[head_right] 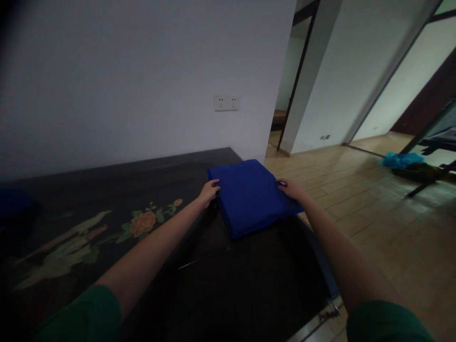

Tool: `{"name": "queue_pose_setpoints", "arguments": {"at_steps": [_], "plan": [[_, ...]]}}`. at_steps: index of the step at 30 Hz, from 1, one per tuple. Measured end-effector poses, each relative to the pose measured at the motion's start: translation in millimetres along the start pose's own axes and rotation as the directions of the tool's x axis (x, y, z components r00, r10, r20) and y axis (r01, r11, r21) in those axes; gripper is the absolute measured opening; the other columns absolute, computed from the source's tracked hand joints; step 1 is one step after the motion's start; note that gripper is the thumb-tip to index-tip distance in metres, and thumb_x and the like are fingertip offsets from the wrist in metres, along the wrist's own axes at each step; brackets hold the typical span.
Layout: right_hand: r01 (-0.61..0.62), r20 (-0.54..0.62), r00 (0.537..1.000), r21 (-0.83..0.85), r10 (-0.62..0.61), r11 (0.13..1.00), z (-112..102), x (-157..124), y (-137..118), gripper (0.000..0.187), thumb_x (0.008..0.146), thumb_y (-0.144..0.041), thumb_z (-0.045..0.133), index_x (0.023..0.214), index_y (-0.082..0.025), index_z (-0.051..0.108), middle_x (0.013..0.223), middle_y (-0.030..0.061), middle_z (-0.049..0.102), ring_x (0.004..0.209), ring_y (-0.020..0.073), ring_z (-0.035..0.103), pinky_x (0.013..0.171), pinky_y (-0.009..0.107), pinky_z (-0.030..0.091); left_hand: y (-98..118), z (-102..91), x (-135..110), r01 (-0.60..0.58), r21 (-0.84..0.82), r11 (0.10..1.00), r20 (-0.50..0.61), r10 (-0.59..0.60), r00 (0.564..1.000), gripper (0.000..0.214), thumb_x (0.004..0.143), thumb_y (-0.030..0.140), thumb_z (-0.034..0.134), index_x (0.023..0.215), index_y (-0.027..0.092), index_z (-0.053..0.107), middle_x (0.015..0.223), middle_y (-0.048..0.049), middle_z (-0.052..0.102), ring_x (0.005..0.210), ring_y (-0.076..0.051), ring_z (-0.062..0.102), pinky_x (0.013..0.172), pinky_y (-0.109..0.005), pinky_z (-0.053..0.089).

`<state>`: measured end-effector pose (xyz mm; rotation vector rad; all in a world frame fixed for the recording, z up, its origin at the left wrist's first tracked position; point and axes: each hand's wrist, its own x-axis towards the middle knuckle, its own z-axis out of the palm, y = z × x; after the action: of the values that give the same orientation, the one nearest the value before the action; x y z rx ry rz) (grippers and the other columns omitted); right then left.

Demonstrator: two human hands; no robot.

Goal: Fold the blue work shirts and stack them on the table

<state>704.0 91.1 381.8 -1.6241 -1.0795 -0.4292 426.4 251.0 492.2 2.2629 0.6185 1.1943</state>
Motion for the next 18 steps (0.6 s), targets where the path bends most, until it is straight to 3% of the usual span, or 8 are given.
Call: {"name": "queue_pose_setpoints", "arguments": {"at_steps": [5, 10, 14, 18], "plan": [[-0.019, 0.003, 1.0, -0.02, 0.019, 1.0, -4, -2, 6, 0.037, 0.084, -0.017, 0.051, 0.118, -0.018, 0.065, 0.093, 0.0081, 0.072, 0.081, 0.0206, 0.065, 0.08, 0.034, 0.052, -1, -0.5, -10, -0.047, 0.078, 0.996, 0.077, 0.041, 0.996, 0.044, 0.08, 0.013, 0.063, 0.124, 0.016, 0.059, 0.114, -0.0137, 0.065, 0.091, -0.021, 0.067, 0.079, -0.034, 0.056], [-0.033, -0.1, 0.995, -0.145, 0.019, 0.989, -8, -11, -9, 0.038, 0.088, -0.017, 0.043, 0.119, -0.018, 0.065, 0.112, 0.011, 0.068, 0.101, 0.0252, 0.063, 0.092, 0.038, 0.048, 3, 3.2, -19, -0.178, 0.132, 0.975, 0.092, 0.167, 0.982, 0.04, 0.078, 0.014, 0.067, 0.118, 0.015, 0.063, 0.132, -0.0145, 0.057, 0.128, -0.027, 0.049, 0.111, -0.04, 0.034], [-0.095, -0.096, 0.993, -0.224, 0.074, 0.97, 4, -29, -21, 0.041, 0.092, -0.017, 0.036, 0.123, -0.016, 0.063, 0.116, 0.0164, 0.064, 0.101, 0.0271, 0.063, 0.089, 0.038, 0.048, -1, 1.9, -35, -0.261, 0.138, 0.955, 0.165, 0.238, 0.957, 0.044, 0.08, 0.019, 0.065, 0.123, 0.016, 0.059, 0.134, -0.0149, 0.056, 0.131, -0.028, 0.047, 0.113, -0.043, 0.03], [-0.144, -0.163, 0.981, -0.26, 0.104, 0.955, 14, -39, -22, 0.042, 0.092, -0.017, 0.035, 0.122, -0.016, 0.064, 0.104, 0.018, 0.066, 0.09, 0.0274, 0.066, 0.078, 0.038, 0.051, -8, -4.2, -61, -0.34, 0.151, 0.928, 0.211, 0.305, 0.929, 0.048, 0.079, 0.019, 0.065, 0.127, 0.018, 0.057, 0.137, -0.012, 0.055, 0.131, -0.025, 0.046, 0.114, -0.039, 0.031]]}}
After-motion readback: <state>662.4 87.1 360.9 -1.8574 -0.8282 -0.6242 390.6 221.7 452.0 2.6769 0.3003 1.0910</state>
